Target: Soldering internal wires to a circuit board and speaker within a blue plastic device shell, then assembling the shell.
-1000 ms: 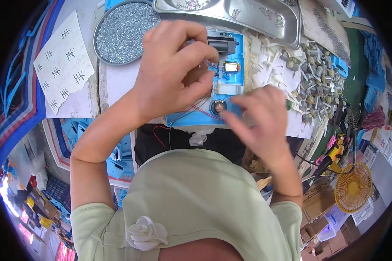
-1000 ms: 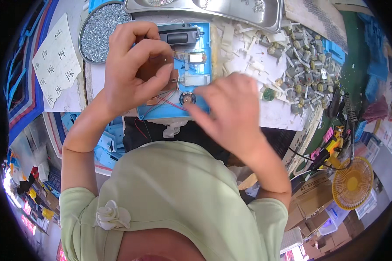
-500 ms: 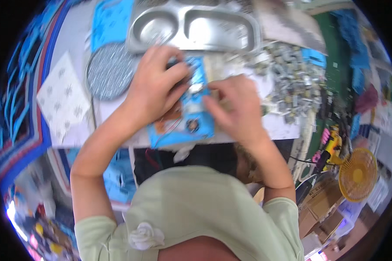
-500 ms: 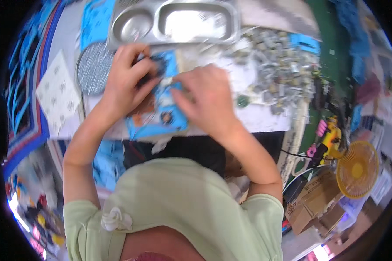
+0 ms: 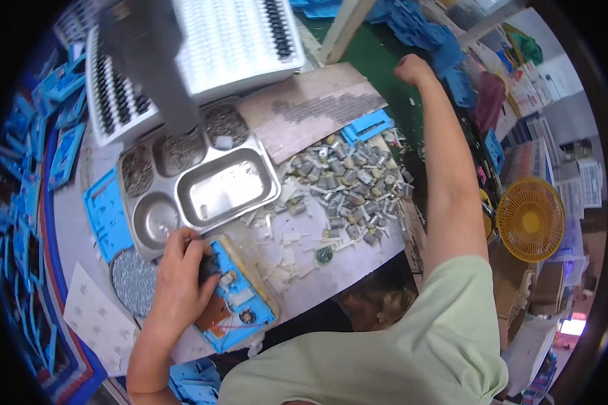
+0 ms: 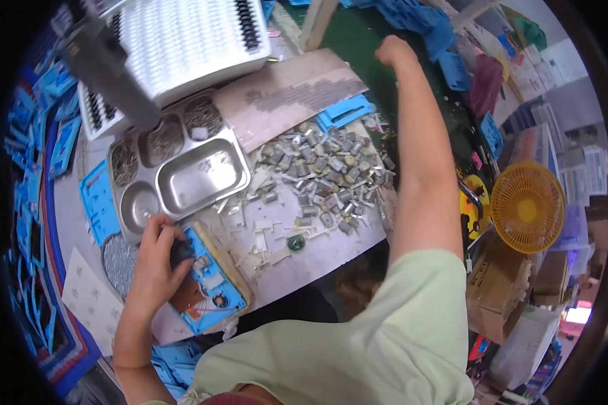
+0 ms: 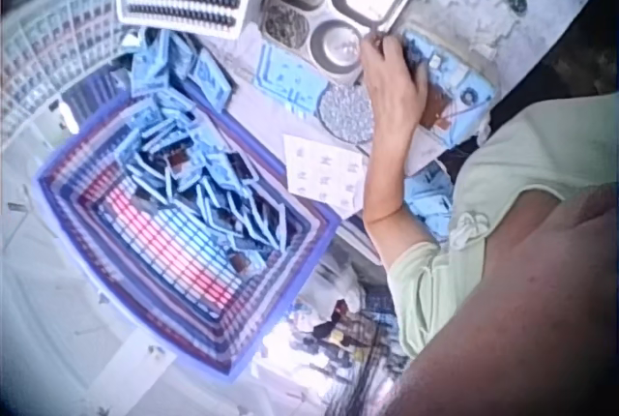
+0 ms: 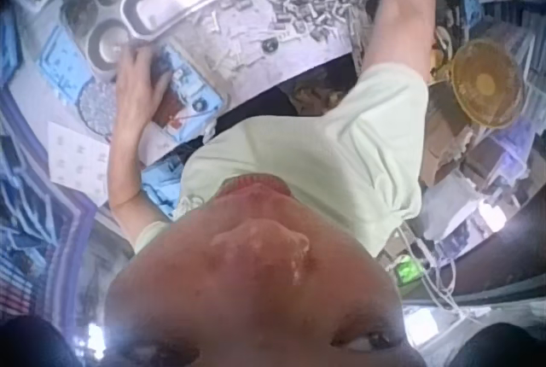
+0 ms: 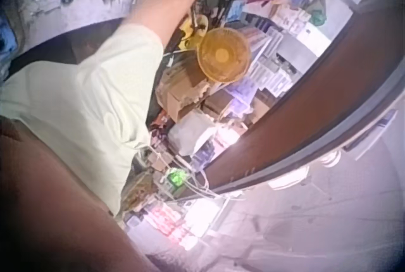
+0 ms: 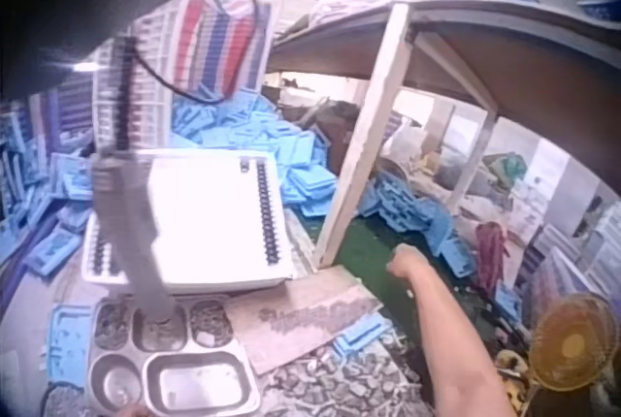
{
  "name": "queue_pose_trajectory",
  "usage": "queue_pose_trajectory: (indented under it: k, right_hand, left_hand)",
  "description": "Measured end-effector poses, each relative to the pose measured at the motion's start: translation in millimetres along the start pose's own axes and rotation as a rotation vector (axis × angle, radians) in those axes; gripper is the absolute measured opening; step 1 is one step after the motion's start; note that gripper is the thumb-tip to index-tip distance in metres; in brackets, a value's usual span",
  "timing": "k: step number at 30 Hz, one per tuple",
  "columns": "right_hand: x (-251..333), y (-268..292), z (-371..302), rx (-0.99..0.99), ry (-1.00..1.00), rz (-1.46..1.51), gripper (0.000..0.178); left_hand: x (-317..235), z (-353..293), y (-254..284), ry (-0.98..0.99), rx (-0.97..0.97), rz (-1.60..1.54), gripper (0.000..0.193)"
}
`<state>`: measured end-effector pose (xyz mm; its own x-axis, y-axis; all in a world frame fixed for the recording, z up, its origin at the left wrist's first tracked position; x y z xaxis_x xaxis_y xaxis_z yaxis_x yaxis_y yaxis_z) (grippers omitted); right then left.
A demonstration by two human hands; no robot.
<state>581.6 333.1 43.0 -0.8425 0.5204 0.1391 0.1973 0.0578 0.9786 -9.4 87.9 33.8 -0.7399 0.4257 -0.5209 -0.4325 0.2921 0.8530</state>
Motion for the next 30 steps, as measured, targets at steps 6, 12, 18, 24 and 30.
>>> queue_pose_trajectory:
  k: [6,12,18,24,30]
  right_hand:
    - [-84.1,-22.1,50.7,-0.032,-0.537,-0.112,0.053]
    - [-181.4,-49.0,102.7,-0.158,-0.821,0.163,0.069]
    - [-194.5,-38.3,86.5,-0.051,-0.661,0.043,0.081]
    - [-138.6,-24.8,54.6,-0.098,-0.700,0.014,0.063]
    - [-134.0,8.0,83.4,-0.392,-0.340,-0.211,0.041]
  left_hand:
    - [1.1,-7.2,-1.8,0.030,-0.036,-0.009,0.047]
    - [5.4,-1.4,-2.0,0.033,0.020,-0.027,0.046]
    - [11.2,-3.3,-1.9,0.026,0.065,0.006,0.040]
    - [6.2,-1.1,0.8,0.041,0.085,0.008,0.040]
    - [9.4,1.5,-6.6,-0.001,0.054,-0.063,0.036]
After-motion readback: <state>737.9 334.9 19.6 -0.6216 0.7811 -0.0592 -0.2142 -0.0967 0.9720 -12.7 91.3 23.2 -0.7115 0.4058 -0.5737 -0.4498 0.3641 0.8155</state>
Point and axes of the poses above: each hand's wrist, its own z-axis towards the middle knuckle, its own y-axis out of the back of the hand, x = y × z, the point moved 2 cm from there along z, towards the middle knuckle, and after that the axes turned 7 degrees about z, right-handed, at the moved point
